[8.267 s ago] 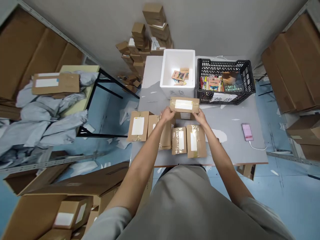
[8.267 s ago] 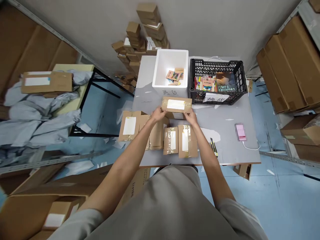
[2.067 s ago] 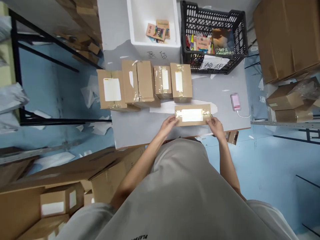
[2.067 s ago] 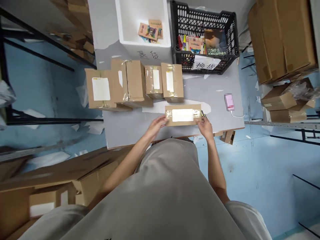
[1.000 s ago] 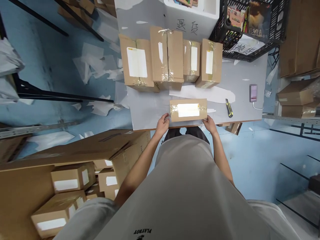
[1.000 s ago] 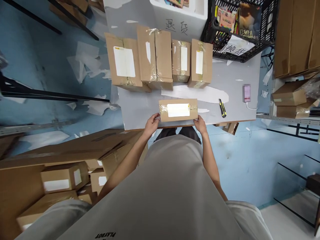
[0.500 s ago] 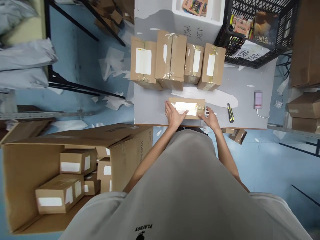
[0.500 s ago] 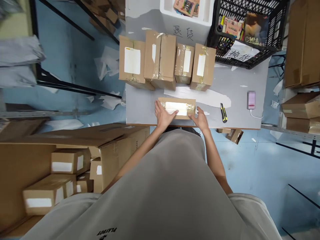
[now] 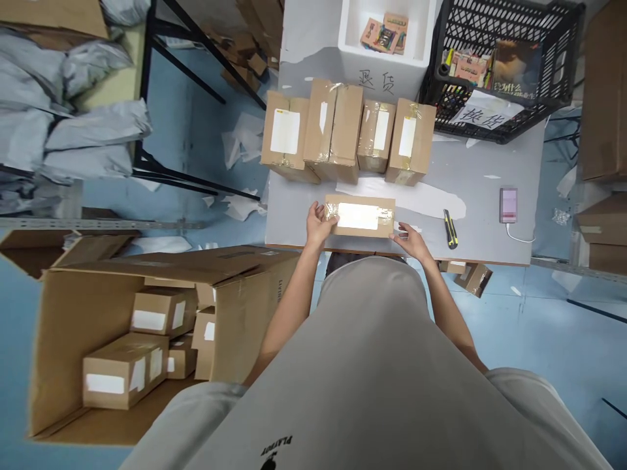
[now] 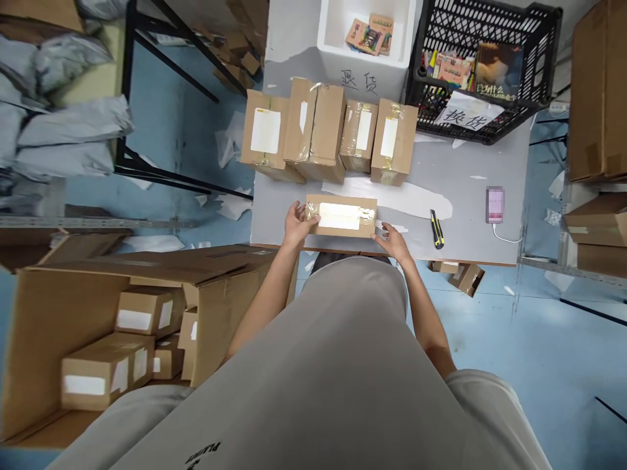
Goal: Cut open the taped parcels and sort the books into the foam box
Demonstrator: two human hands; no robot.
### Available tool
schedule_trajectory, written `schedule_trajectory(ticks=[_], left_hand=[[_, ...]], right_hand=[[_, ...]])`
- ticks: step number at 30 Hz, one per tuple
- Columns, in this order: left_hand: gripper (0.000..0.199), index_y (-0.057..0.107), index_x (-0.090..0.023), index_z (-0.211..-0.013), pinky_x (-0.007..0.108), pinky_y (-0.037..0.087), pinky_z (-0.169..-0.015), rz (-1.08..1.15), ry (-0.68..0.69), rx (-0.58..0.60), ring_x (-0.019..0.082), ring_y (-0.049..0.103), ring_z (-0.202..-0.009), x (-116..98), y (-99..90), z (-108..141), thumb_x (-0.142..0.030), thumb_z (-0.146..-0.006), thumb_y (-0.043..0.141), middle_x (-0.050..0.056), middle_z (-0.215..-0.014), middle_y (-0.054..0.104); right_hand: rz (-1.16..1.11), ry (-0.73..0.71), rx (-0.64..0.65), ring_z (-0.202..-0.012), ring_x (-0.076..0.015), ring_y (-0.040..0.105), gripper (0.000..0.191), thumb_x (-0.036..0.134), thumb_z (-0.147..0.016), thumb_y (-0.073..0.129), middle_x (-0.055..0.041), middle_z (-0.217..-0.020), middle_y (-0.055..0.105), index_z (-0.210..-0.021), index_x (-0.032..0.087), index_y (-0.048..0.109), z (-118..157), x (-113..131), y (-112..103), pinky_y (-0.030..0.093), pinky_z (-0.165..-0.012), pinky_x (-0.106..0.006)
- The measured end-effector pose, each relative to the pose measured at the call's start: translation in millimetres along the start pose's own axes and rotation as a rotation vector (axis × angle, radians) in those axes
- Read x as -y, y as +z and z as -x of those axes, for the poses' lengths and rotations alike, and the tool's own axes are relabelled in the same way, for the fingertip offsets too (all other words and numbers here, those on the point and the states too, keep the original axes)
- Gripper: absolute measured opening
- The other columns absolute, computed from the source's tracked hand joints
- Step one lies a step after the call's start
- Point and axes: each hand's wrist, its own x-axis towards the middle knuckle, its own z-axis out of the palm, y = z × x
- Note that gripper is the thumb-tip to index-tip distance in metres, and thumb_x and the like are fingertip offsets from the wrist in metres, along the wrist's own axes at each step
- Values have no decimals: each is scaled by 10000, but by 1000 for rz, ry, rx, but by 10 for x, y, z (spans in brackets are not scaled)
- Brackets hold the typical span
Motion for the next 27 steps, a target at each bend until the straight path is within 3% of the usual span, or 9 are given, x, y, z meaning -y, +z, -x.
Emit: schedule_trajectory(ticks=[3, 6, 9, 12, 16, 19, 22, 24, 27], left_hand=[[849, 585, -140, -1656, 430, 522, -1337, 111, -104, -33, 333, 663, -1584, 52, -195, 29, -482, -933, 870, 265, -1696, 641], [641, 722, -149, -1465, 465, 536, -1313, 88, -202, -33, 313, 726, -1500, 144, -303, 122, -607, -1016, 728, 242, -1583, 741], [661, 784, -178, -1345, 517, 569, -1271, 59, -220, 23, 327, 766, -1426, 220, -278, 229, -741, -1025, 648, 213, -1453, 814], [737, 797, -187, -1345, 524, 590, -1247, 78, -192, 30, 351, 743, -1452, 232, -206, 319, -823, -1023, 608, 214, -1453, 811], [830, 822, -191, -1332, 513, 558, -1284, 69, -147, -11, 355, 719, -1479, 164, -163, 421, -909, -1019, 549, 202, -1490, 795], [851, 832, -179, -1321, 513, 556, -1280, 89, -82, 32, 359, 740, -1436, 109, -141, 499, -922, -1005, 561, 196, -1439, 818], [793, 827, -179, -1286, 506, 575, -1242, 80, -88, 82, 365, 742, -1420, 85, -92, 549, -887, -973, 655, 194, -1390, 836], [714, 818, -189, -1220, 488, 587, -1217, 55, -140, 92, 356, 752, -1391, 94, -64, 549, -842, -944, 730, 184, -1361, 846], [606, 783, -192, -1151, 453, 596, -1186, 62, -194, 120, 312, 785, -1310, 153, -74, 506, -761, -942, 779, 179, -1302, 853]], right_hand=[[-17, -23, 49, -1381, -351, 780, 858, 514, -938, 897, -222, -1684, 685, -1682, 180, 628, -26, -44, -19, 636, -1191, -508], [21, -42, 120, -1394, -374, 770, 966, 492, -852, 980, -212, -1703, 666, -1701, 212, 616, -80, -72, -4, 629, -1197, -538], [82, -85, 166, -1379, -381, 766, 956, 480, -848, 974, -189, -1667, 690, -1701, 224, 627, -123, -73, 26, 617, -1206, -559], [102, -160, 132, -1449, -363, 714, 750, 529, -944, 873, -161, -1596, 732, -1617, 238, 713, -119, -40, 24, 597, -1237, -541], [22, -226, 8, -1509, -309, 679, 658, 763, -1041, 685, -156, -1602, 721, -1405, 235, 831, -90, 33, -58, 602, -1232, -439], [29, -172, -80, -1361, -319, 763, 783, 891, -1083, 478, -154, -1371, 833, -1109, 215, 872, -134, 78, -120, 628, -1146, -403], [116, -52, -101, -1193, -353, 818, 790, 903, -1091, 457, -126, -1074, 882, -913, 229, 829, -245, 95, -118, 625, -1078, -407], [143, -35, -70, -1173, -352, 824, 753, 868, -1107, 465, -112, -1052, 893, -932, 233, 829, -324, 85, -86, 618, -1071, -404], [130, -104, -21, -1255, -329, 809, 695, 763, -1153, 421, -126, -1268, 896, -1143, 212, 845, -385, 19, -34, 599, -1129, -415]])
